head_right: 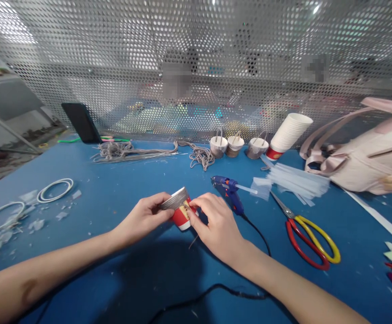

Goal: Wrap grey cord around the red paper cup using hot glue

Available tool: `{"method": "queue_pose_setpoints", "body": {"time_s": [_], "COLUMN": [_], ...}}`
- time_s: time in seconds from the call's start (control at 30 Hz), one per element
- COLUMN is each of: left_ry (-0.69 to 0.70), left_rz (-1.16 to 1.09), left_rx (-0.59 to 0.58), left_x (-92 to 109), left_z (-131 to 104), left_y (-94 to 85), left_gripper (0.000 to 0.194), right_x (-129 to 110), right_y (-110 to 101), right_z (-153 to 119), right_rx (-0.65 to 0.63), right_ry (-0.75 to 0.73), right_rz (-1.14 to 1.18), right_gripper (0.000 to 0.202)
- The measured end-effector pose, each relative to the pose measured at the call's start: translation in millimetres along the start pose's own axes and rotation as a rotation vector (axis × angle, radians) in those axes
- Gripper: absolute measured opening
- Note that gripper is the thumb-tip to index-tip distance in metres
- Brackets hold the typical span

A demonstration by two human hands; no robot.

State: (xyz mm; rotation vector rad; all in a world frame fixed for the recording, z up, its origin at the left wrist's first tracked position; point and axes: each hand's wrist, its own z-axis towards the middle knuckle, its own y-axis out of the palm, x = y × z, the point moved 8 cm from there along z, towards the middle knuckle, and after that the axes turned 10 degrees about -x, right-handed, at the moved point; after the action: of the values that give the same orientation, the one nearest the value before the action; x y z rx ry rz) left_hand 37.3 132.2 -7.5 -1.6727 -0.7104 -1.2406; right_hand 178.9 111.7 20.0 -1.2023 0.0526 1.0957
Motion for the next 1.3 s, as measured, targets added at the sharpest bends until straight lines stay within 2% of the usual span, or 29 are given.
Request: {"method": "queue_pose_setpoints", "body": {"time_s": [0.23,0.33,0.53,0.9,1.13,1.3], "left_ry": [0.092,0.087,0.115,0.092,0.12,0.164], "left_rz": [0.207,0.277,0.429,0.354,0.374,0.399], "left_rx": [-0.031,-0.032,0.021,-0.006,0.019,0.005], "left_x": [6,4,7,11,10,14], "left_z": [-3,-4,-5,-6,-7,-9], "left_y": [8.0,9.9,8.2,6.6,6.6,9.1], "left_gripper": [0.016,0.014,0.016,0.014,0.018,0.018], "right_x": [-5,-10,-18,-7,-16,-22], "right_y": [-2,-4,-4,2,6,1], "right_z": [-1,0,-1,-2,-2,-2], "right_rx": [0.045,0.061,0.059,-0.001,-0.001,0.059], "right_ry": [-0.046,-0.082,-0.133,-0.056,-0.113,-0.139], "right_rz": [0.02,-0.008,-0.043,-0.089,-0.152,-0.172], "right_gripper": [0.005,0.006,0.007,0.007,0.011,0.016]}}
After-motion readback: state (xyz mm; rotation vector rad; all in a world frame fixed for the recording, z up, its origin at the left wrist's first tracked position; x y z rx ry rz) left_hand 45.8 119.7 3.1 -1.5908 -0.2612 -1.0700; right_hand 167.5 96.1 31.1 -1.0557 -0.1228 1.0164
